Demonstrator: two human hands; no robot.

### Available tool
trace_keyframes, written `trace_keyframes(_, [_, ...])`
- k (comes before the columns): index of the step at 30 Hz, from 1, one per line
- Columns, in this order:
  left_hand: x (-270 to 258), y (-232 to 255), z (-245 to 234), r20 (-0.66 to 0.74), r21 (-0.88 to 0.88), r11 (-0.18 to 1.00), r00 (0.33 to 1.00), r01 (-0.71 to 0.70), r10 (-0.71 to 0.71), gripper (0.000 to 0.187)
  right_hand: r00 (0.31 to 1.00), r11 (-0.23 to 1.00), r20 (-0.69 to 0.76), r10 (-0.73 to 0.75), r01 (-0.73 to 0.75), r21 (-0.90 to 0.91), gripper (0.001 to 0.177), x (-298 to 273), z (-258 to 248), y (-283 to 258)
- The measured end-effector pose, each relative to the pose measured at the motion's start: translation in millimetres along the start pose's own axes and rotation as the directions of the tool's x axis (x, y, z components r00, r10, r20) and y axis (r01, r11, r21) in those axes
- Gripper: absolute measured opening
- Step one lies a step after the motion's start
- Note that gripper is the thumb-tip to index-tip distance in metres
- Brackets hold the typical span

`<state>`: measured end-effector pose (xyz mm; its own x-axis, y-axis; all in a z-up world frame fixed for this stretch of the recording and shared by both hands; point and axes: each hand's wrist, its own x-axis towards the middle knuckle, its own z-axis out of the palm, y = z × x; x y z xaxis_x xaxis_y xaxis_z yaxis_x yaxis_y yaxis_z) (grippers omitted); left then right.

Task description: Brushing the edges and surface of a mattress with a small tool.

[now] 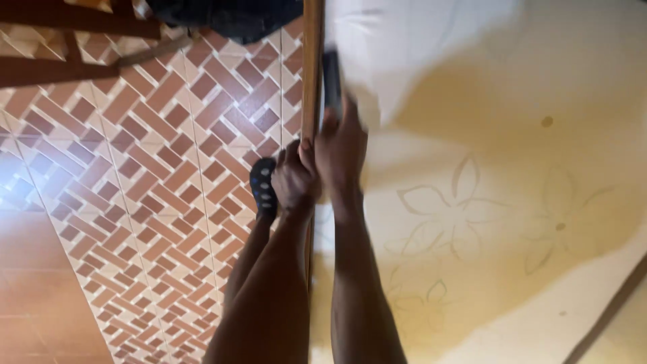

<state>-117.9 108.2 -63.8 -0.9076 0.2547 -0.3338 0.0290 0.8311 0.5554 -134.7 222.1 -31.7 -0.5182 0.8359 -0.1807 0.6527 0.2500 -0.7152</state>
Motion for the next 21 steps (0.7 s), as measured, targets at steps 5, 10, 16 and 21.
trace_keyframes(5, [10.5,16.5,-8.2,-0.044,0.001,1.000,0.999,0.010,-0.010,0.044,0.962,0.964,-0.103,-0.252,0.260,0.064,0.030,113.0,39.4,-3.7])
trace_keyframes(10, [12.3,23.2,-9.9,-0.043,-0.062,0.998,0.999,0.007,-0.010,0.043,0.999,1.000,0.048,-0.009,0.007,0.027,0.038,57.8,-6.3,-37.9])
trace_keyframes(16, [15.9,21.5,-13.0,-0.032,-0.162,0.986,0.999,0.030,-0.036,0.040,0.989,0.979,0.108,0.101,-0.079,-0.188,0.046,38.2,13.4,-24.4])
trace_keyframes(21, [14.3,24.8,-14.0,-0.030,-0.119,0.993,0.999,0.014,-0.017,0.042,0.997,0.995,0.043,0.058,-0.055,-0.077,0.041,122.2,22.3,-49.8])
